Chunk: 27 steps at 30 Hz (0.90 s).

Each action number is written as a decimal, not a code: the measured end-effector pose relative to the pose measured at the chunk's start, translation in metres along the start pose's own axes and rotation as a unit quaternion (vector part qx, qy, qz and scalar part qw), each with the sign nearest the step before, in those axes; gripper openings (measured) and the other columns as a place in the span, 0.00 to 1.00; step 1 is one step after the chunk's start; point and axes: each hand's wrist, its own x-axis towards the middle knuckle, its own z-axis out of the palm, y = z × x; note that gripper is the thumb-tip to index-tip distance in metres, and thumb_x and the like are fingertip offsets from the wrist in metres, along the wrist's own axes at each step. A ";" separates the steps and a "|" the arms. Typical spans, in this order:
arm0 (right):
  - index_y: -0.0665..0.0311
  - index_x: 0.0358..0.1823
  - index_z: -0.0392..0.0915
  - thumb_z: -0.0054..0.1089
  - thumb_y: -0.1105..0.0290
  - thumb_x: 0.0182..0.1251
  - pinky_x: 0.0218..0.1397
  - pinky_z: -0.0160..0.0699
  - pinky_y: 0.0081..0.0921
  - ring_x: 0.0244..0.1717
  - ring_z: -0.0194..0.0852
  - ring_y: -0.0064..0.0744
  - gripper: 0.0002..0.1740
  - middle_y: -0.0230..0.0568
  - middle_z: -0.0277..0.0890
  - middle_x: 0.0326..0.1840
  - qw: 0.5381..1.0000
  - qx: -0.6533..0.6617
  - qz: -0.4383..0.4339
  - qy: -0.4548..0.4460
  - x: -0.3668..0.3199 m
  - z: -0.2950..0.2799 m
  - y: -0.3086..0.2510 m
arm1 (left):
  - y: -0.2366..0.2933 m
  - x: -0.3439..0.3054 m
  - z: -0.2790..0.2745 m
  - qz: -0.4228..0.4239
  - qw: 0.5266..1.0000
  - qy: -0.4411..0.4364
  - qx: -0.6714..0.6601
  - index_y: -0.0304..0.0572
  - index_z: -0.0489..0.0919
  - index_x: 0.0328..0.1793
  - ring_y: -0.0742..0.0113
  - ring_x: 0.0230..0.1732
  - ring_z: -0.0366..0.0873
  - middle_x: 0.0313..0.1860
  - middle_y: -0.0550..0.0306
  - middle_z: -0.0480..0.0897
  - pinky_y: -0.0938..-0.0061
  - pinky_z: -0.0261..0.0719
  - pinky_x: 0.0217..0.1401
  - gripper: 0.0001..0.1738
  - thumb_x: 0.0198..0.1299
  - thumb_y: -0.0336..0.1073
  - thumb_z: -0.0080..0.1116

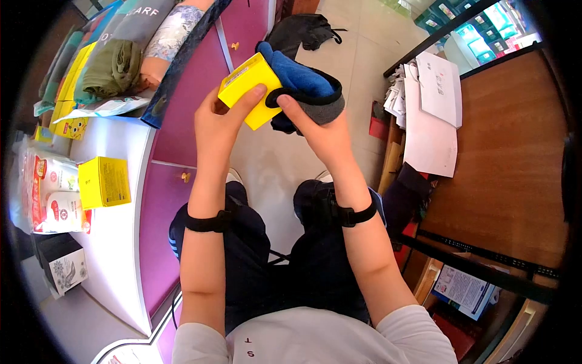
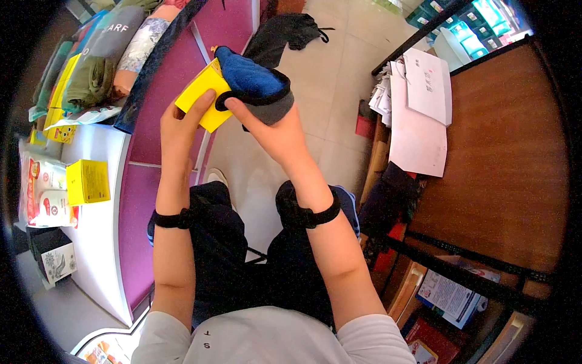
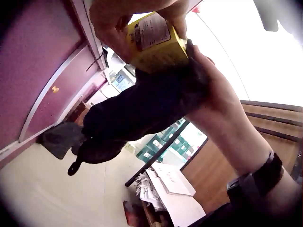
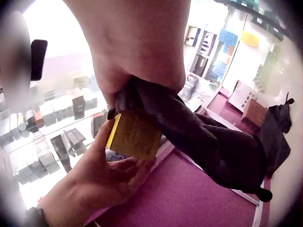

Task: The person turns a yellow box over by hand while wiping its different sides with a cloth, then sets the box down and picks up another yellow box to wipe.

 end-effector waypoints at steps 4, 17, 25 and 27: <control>0.68 0.65 0.71 0.74 0.67 0.59 0.62 0.73 0.27 0.57 0.73 0.24 0.34 0.38 0.77 0.59 0.997 0.002 -0.032 -0.067 0.004 -0.004 0.005 | 0.004 -0.002 -0.001 -0.092 0.992 -0.048 -0.075 0.32 0.81 0.55 0.70 0.42 0.83 0.43 0.54 0.85 0.78 0.80 0.45 0.30 0.56 0.50 0.72; 0.67 0.72 0.61 0.82 0.70 0.48 0.67 0.71 0.30 0.63 0.71 0.28 0.50 0.39 0.74 0.64 0.991 0.121 0.022 -0.057 -0.001 0.003 0.001 | 0.011 -0.007 -0.002 -0.171 0.916 -0.220 -0.288 0.43 0.65 0.73 0.57 0.55 0.83 0.61 0.48 0.79 0.57 0.87 0.53 0.37 0.71 0.64 0.45; 0.65 0.74 0.61 0.80 0.72 0.51 0.68 0.69 0.30 0.65 0.70 0.30 0.49 0.40 0.72 0.67 0.998 0.057 0.003 -0.031 0.003 -0.004 0.005 | 0.004 0.002 -0.004 -0.189 0.923 -0.201 -0.267 0.43 0.68 0.72 0.59 0.57 0.82 0.59 0.49 0.81 0.58 0.81 0.61 0.32 0.73 0.59 0.45; 0.66 0.72 0.63 0.82 0.73 0.48 0.69 0.69 0.31 0.66 0.70 0.31 0.49 0.41 0.72 0.67 0.995 -0.085 -0.027 -0.044 0.004 -0.012 0.003 | -0.002 0.010 -0.014 -0.134 0.962 -0.179 -0.156 0.30 0.70 0.68 0.63 0.57 0.80 0.56 0.47 0.81 0.66 0.79 0.61 0.38 0.69 0.61 0.52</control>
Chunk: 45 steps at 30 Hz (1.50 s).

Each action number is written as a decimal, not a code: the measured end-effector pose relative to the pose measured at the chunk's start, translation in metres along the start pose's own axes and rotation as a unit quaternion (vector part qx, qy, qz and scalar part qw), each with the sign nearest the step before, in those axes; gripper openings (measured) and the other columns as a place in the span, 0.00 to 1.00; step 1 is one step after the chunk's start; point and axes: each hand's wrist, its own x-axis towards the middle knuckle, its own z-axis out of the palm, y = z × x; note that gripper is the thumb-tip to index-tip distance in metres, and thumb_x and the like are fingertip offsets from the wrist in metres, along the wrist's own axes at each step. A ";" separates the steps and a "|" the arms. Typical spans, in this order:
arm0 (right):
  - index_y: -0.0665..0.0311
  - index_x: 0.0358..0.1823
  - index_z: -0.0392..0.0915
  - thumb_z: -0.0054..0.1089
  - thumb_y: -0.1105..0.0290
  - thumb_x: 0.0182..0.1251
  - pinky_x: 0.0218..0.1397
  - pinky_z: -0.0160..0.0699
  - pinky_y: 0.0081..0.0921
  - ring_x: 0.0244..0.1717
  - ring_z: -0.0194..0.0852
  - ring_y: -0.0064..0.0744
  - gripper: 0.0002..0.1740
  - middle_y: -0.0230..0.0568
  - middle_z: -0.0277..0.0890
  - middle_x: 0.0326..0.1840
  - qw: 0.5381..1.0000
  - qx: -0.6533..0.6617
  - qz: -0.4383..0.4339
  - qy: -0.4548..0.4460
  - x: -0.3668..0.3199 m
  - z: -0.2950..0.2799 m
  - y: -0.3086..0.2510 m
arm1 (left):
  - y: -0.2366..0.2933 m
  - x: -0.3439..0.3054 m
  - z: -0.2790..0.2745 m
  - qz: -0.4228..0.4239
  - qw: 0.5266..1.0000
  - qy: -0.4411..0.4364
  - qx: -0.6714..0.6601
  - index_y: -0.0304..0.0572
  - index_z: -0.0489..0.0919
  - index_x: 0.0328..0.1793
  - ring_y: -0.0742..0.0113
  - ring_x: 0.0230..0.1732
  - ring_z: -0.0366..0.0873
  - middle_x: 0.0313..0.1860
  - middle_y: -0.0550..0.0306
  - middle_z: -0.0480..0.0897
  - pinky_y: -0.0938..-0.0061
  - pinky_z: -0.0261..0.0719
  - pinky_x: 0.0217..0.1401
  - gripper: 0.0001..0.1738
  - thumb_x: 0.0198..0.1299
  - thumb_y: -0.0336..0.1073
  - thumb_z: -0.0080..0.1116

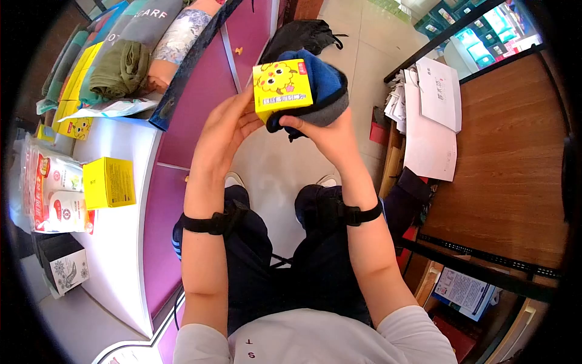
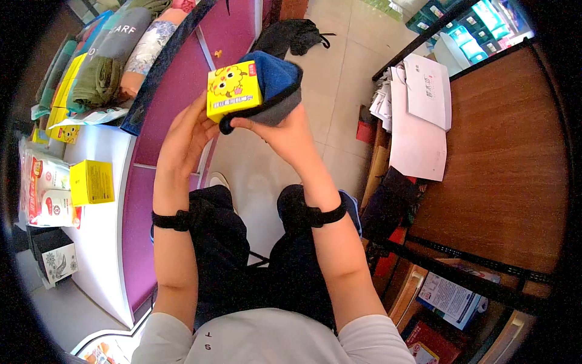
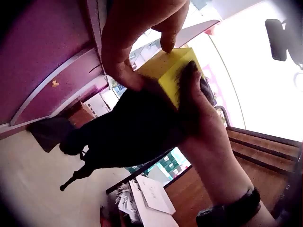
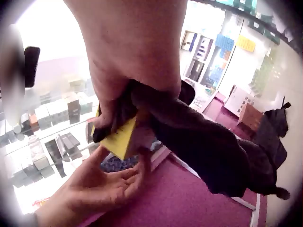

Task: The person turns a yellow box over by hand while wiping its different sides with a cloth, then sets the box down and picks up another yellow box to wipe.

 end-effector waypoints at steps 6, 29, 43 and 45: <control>0.68 0.55 0.78 0.83 0.69 0.48 0.54 0.78 0.27 0.49 0.79 0.26 0.32 0.39 0.83 0.51 0.998 -0.032 -0.006 0.046 0.000 -0.009 0.003 | 0.003 -0.005 0.003 -0.019 0.999 0.008 -0.048 0.26 0.72 0.65 0.60 0.55 0.82 0.54 0.43 0.82 0.68 0.80 0.59 0.38 0.66 0.57 0.59; 0.65 0.62 0.75 0.63 0.65 0.71 0.60 0.74 0.24 0.56 0.74 0.23 0.21 0.33 0.79 0.56 0.951 0.263 0.144 0.071 -0.003 -0.011 -0.009 | -0.018 -0.005 0.018 0.027 0.997 -0.037 -0.055 0.30 0.68 0.67 0.55 0.60 0.79 0.60 0.44 0.79 0.57 0.74 0.68 0.25 0.71 0.40 0.54; 0.65 0.46 0.80 0.66 0.64 0.69 0.44 0.75 0.21 0.40 0.75 0.17 0.13 0.30 0.81 0.41 0.957 0.222 0.144 0.122 -0.003 -0.011 -0.005 | -0.006 -0.009 0.011 0.018 0.999 -0.031 0.016 0.34 0.73 0.65 0.67 0.60 0.76 0.57 0.51 0.80 0.69 0.70 0.67 0.31 0.60 0.42 0.70; 0.65 0.45 0.79 0.66 0.64 0.69 0.44 0.76 0.21 0.40 0.76 0.18 0.12 0.30 0.81 0.40 0.956 0.218 0.135 0.141 -0.003 -0.011 -0.003 | -0.004 -0.010 0.012 0.003 0.998 -0.047 0.035 0.35 0.72 0.67 0.65 0.61 0.76 0.58 0.52 0.80 0.67 0.70 0.68 0.36 0.54 0.37 0.75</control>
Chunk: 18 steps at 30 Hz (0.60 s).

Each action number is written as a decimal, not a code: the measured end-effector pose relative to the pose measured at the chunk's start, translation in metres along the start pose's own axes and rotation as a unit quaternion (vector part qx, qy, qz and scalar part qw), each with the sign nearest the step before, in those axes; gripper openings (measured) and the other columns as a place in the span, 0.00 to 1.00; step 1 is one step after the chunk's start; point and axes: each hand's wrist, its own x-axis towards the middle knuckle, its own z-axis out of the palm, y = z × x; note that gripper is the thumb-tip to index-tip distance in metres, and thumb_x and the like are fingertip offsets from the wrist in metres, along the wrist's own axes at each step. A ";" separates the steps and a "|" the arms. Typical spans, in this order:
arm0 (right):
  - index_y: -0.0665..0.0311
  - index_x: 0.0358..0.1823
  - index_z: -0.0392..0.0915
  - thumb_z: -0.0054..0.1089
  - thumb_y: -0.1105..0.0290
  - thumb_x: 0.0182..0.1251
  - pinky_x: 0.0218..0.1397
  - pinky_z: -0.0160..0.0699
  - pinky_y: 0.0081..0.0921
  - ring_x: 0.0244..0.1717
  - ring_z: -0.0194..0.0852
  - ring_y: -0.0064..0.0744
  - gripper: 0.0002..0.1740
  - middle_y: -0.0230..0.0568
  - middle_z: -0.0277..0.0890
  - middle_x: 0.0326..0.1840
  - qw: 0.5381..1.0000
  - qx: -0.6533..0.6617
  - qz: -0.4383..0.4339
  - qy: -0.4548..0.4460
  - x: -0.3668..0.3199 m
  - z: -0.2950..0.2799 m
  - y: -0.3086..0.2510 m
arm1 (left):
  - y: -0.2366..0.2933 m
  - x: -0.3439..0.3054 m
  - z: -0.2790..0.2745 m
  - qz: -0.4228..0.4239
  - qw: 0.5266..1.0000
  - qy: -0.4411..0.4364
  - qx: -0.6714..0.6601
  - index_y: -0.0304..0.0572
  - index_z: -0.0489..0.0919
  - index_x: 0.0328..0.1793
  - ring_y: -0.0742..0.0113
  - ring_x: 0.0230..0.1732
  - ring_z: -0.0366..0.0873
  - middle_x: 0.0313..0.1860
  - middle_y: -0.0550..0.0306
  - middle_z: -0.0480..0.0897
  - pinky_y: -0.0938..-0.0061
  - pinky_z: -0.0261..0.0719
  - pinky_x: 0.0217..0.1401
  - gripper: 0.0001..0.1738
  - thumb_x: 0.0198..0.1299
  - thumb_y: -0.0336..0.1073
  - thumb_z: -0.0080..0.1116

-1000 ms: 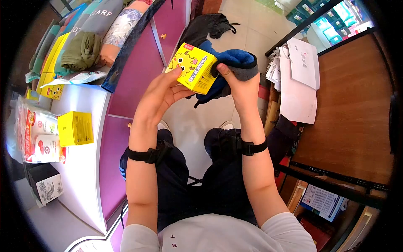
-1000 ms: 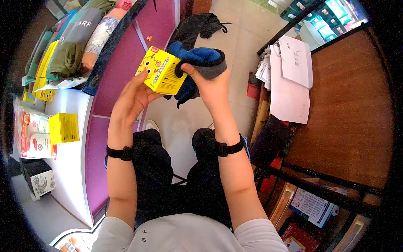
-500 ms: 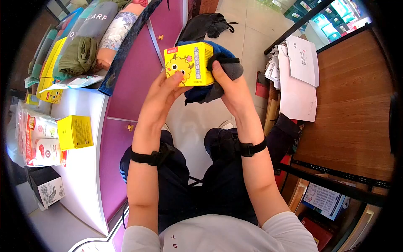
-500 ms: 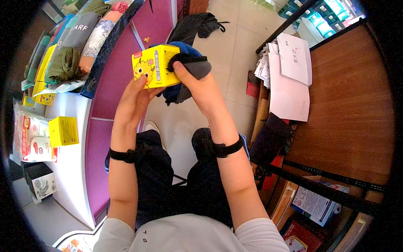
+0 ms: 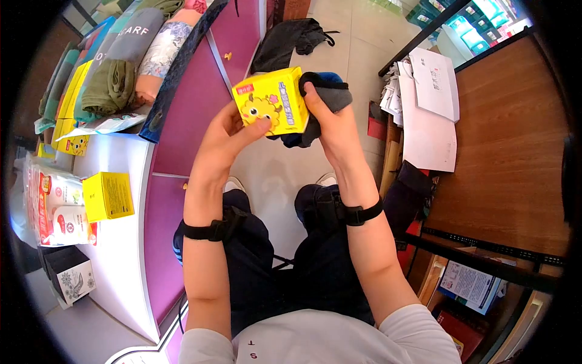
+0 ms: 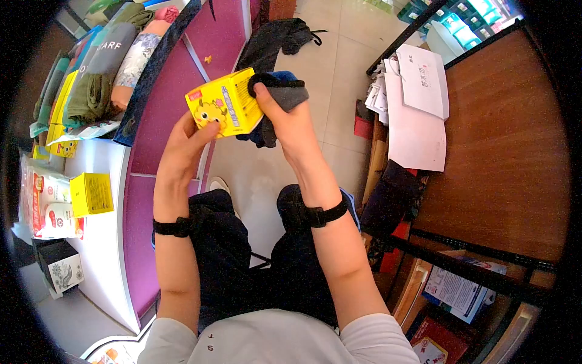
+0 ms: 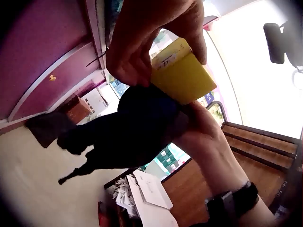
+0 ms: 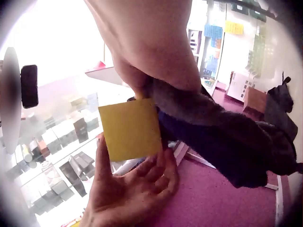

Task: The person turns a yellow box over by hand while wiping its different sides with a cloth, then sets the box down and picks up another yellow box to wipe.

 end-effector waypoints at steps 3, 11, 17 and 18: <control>0.64 0.43 0.79 0.66 0.63 0.69 0.44 0.76 0.21 0.39 0.77 0.19 0.12 0.30 0.80 0.39 0.999 0.029 0.009 0.030 0.003 0.000 0.003 | -0.008 0.000 0.014 0.106 0.991 -0.013 0.076 0.34 0.69 0.70 0.60 0.62 0.76 0.60 0.49 0.79 0.65 0.70 0.69 0.44 0.47 0.35 0.79; 0.59 0.63 0.71 0.56 0.50 0.74 0.57 0.74 0.26 0.56 0.77 0.27 0.26 0.36 0.78 0.56 0.976 0.141 0.159 -0.038 -0.003 0.007 -0.006 | -0.004 0.003 0.020 0.266 0.899 0.130 0.324 0.32 0.68 0.70 0.60 0.66 0.74 0.63 0.48 0.77 0.66 0.69 0.69 0.49 0.40 0.33 0.82; 0.62 0.61 0.74 0.58 0.54 0.74 0.56 0.73 0.24 0.54 0.77 0.24 0.23 0.35 0.80 0.54 0.993 0.053 0.102 -0.011 -0.004 0.013 -0.003 | 0.006 0.001 0.014 0.355 0.800 0.159 0.456 0.36 0.71 0.68 0.51 0.65 0.74 0.61 0.47 0.78 0.61 0.68 0.69 0.47 0.37 0.34 0.82; 0.63 0.58 0.76 0.58 0.56 0.74 0.55 0.73 0.23 0.52 0.77 0.23 0.21 0.35 0.80 0.52 0.997 0.023 0.076 -0.001 -0.003 0.012 -0.001 | 0.006 0.001 0.015 0.363 0.804 0.159 0.444 0.40 0.73 0.66 0.50 0.64 0.73 0.61 0.50 0.79 0.59 0.68 0.67 0.45 0.37 0.33 0.81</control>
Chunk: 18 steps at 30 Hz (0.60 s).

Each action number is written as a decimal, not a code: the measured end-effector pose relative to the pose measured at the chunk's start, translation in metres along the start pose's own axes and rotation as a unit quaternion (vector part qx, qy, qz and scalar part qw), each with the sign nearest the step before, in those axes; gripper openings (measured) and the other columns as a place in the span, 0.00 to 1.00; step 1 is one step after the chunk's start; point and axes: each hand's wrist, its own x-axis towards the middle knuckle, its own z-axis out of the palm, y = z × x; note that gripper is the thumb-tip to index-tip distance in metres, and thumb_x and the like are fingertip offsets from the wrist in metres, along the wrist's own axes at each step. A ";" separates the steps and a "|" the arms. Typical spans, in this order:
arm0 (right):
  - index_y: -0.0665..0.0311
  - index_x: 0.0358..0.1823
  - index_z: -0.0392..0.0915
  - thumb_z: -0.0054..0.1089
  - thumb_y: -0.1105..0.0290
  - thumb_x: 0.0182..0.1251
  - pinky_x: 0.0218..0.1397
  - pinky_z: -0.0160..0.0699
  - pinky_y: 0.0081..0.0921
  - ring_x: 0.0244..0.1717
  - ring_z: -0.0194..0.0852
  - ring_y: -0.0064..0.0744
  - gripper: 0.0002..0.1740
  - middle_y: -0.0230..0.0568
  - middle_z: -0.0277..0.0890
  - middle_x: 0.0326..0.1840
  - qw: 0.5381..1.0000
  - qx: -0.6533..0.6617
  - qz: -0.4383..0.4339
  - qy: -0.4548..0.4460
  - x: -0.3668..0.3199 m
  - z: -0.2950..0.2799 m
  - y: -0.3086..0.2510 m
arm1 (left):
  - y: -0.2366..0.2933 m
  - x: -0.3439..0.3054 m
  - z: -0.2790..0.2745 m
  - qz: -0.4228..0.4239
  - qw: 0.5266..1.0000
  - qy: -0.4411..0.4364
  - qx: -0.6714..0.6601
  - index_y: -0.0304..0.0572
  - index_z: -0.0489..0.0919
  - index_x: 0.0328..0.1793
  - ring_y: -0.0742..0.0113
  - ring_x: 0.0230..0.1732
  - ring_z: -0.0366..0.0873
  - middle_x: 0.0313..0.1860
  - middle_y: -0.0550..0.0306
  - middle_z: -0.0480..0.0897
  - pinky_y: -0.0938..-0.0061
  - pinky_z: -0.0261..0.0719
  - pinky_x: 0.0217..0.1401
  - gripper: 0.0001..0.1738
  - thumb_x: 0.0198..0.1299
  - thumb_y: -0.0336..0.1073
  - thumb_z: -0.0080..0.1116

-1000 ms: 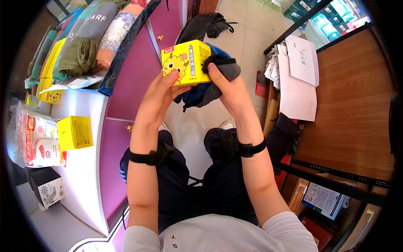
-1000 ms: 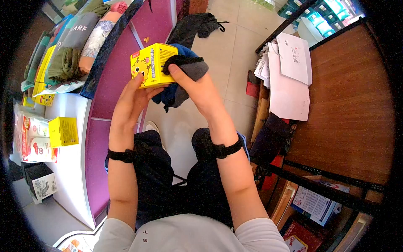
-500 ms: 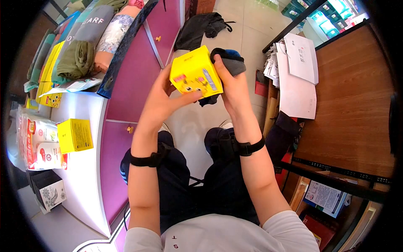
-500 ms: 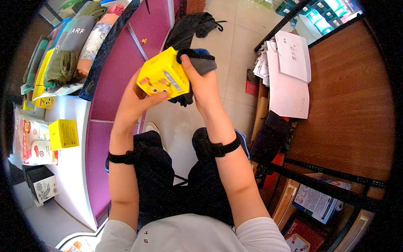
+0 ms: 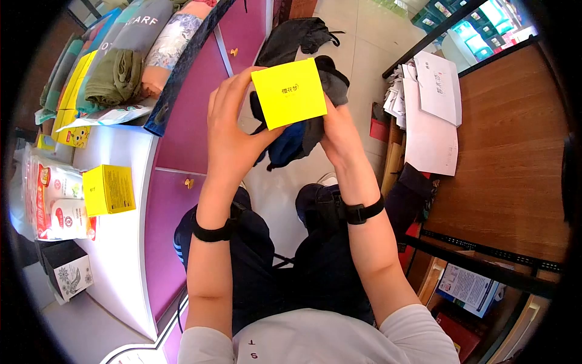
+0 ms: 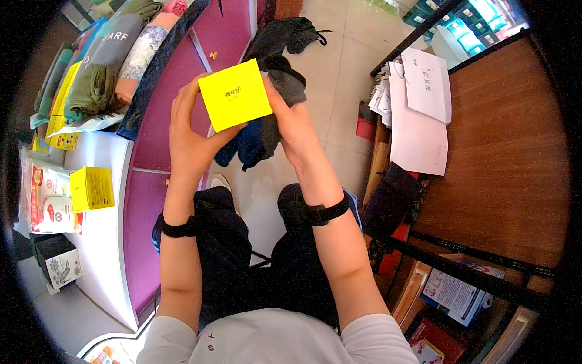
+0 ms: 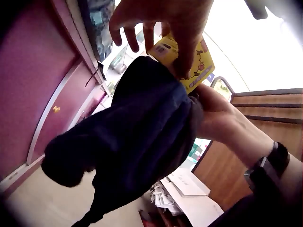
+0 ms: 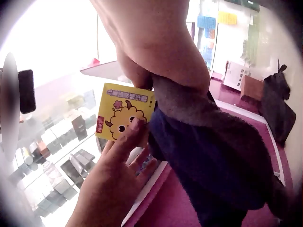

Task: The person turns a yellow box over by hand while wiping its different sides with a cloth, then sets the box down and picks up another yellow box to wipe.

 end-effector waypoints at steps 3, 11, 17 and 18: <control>0.66 0.51 0.80 0.62 0.60 0.72 0.52 0.73 0.22 0.47 0.77 0.21 0.17 0.34 0.82 0.47 0.994 -0.049 -0.089 0.027 0.004 -0.003 0.004 | -0.002 0.000 0.002 0.012 1.000 0.011 -0.007 0.44 0.74 0.64 0.49 0.62 0.73 0.60 0.53 0.79 0.58 0.69 0.65 0.42 0.37 0.32 0.80; 0.61 0.62 0.71 0.45 0.40 0.76 0.60 0.69 0.26 0.54 0.72 0.24 0.32 0.30 0.74 0.52 0.986 -0.028 -0.148 -0.077 -0.009 -0.034 -0.012 | -0.008 0.002 -0.005 -0.041 0.995 0.062 0.068 0.43 0.75 0.65 0.51 0.57 0.75 0.54 0.50 0.73 0.64 0.74 0.61 0.41 0.37 0.28 0.76; 0.66 0.69 0.65 0.63 0.67 0.70 0.63 0.71 0.26 0.59 0.70 0.24 0.30 0.35 0.73 0.60 0.968 -0.159 -0.150 -0.122 -0.001 0.001 0.004 | 0.003 -0.002 0.005 -0.031 1.000 0.000 -0.006 0.46 0.77 0.63 0.52 0.56 0.75 0.53 0.52 0.73 0.65 0.75 0.60 0.40 0.37 0.22 0.72; 0.65 0.66 0.67 0.65 0.69 0.68 0.60 0.72 0.25 0.55 0.72 0.24 0.28 0.33 0.75 0.56 0.967 -0.130 -0.169 -0.141 0.001 0.005 -0.001 | 0.003 -0.002 0.006 -0.030 1.000 -0.001 -0.007 0.46 0.77 0.63 0.52 0.56 0.75 0.53 0.52 0.73 0.65 0.75 0.60 0.40 0.37 0.22 0.72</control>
